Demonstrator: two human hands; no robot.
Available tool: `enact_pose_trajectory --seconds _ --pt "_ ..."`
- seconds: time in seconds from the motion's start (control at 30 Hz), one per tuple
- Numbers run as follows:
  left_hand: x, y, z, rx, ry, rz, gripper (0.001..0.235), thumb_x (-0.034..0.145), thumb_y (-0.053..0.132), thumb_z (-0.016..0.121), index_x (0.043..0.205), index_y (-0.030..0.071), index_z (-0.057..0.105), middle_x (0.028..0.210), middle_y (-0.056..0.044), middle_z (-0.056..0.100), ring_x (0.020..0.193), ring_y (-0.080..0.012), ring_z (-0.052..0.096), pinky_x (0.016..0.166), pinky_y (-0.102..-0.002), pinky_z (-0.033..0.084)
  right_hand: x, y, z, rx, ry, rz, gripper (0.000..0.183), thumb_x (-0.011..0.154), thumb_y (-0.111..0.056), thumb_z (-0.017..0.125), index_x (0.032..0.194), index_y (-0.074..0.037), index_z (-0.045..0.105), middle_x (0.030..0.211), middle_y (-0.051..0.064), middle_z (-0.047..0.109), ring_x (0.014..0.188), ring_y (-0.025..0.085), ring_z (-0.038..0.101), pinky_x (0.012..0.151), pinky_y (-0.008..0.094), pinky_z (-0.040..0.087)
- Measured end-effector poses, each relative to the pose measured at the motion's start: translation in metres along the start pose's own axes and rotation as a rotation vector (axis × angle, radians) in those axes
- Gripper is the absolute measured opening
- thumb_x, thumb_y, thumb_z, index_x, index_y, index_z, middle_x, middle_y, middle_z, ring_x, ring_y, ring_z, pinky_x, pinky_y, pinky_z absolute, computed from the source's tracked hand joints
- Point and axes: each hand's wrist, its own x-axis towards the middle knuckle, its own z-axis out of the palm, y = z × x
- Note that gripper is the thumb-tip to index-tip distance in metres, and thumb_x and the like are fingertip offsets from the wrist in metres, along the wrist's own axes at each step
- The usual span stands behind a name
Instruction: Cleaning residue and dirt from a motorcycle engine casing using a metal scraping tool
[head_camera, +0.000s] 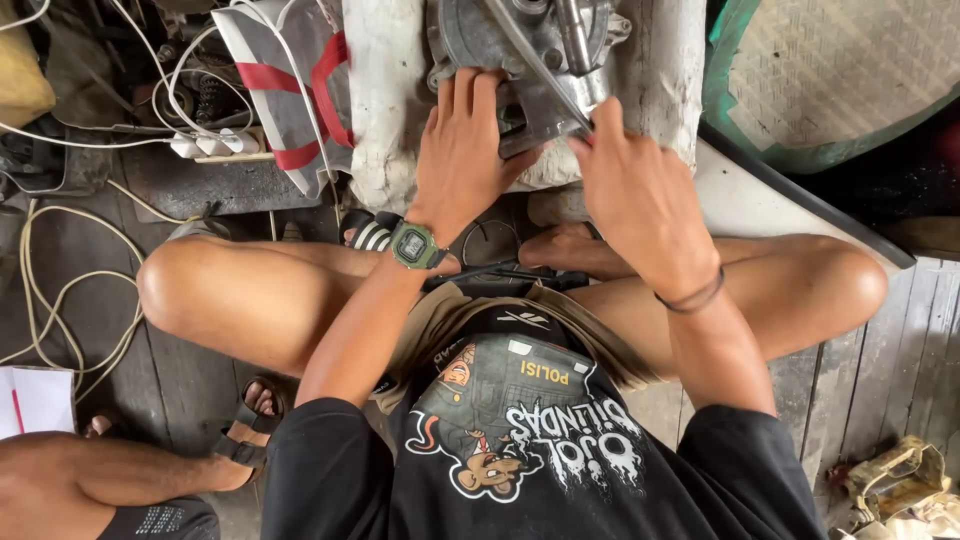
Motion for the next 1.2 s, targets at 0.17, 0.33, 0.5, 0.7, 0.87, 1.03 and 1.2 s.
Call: enact_pose_trajectory --seconds 0.17,0.33,0.5,0.7,0.87,1.03,1.2 --pt "0.000 -0.004 0.004 0.016 -0.016 -0.011 0.076 0.078 0.043 0.091 0.126 0.003 0.048 0.124 -0.011 0.052 0.106 -0.0296 0.060 0.083 -0.040 0.055 -0.045 0.000 -0.016 0.067 -0.136 0.140 0.027 0.109 -0.020 0.057 0.114 0.003 0.041 0.060 0.021 0.064 0.049 0.045 0.063 0.045 0.055 0.046" --pt "0.000 -0.005 0.003 0.005 -0.042 0.013 0.074 0.078 0.037 0.093 0.122 0.000 0.045 0.121 -0.014 0.051 0.104 -0.0321 0.061 0.081 -0.040 0.057 -0.015 -0.014 0.002 0.131 -0.080 0.125 0.026 0.109 -0.018 0.058 0.114 0.002 0.042 0.063 0.023 0.064 0.053 0.049 0.063 0.045 0.058 0.045" --pt "-0.001 -0.003 0.005 0.010 -0.016 -0.030 0.084 0.074 0.033 0.095 0.133 0.004 0.044 0.127 -0.010 0.052 0.110 -0.0300 0.062 0.086 -0.039 0.058 0.007 -0.017 0.002 0.239 0.044 -0.016 0.027 0.108 -0.009 0.059 0.122 0.003 0.040 0.081 0.019 0.069 0.052 0.038 0.064 0.043 0.050 0.046" --pt "0.000 -0.005 0.006 0.019 -0.049 -0.005 0.078 0.074 0.034 0.093 0.126 0.000 0.047 0.127 -0.012 0.051 0.108 -0.0295 0.062 0.082 -0.038 0.057 -0.052 -0.013 -0.002 0.153 -0.054 0.108 0.027 0.104 -0.012 0.057 0.126 -0.001 0.047 0.081 0.022 0.070 0.060 0.048 0.064 0.047 0.056 0.045" --pt "0.004 -0.009 0.007 0.039 -0.080 0.045 0.074 0.075 0.030 0.093 0.118 -0.006 0.044 0.119 -0.019 0.050 0.098 -0.0339 0.060 0.078 -0.040 0.056 -0.007 -0.028 0.002 0.175 -0.005 0.080 0.018 0.107 -0.014 0.055 0.114 -0.003 0.043 0.073 0.020 0.069 0.051 0.046 0.063 0.044 0.057 0.046" --pt "0.000 -0.008 0.008 0.028 -0.119 -0.003 0.079 0.073 0.026 0.097 0.126 0.000 0.044 0.123 -0.019 0.049 0.112 -0.0408 0.063 0.078 -0.054 0.060 0.003 -0.026 0.002 0.077 -0.102 0.079 0.019 0.113 -0.025 0.034 0.123 -0.011 0.042 0.082 0.019 0.067 0.068 0.053 0.070 0.062 0.064 0.056" --pt "0.002 0.002 -0.007 -0.117 -0.127 -0.103 0.074 0.078 0.029 0.090 0.128 0.000 0.044 0.123 -0.019 0.049 0.111 -0.0419 0.064 0.080 -0.056 0.057 -0.048 -0.001 0.006 0.000 -0.311 0.228 0.021 0.109 -0.034 0.033 0.120 -0.018 0.041 0.076 0.015 0.068 0.070 0.050 0.071 0.063 0.062 0.056"
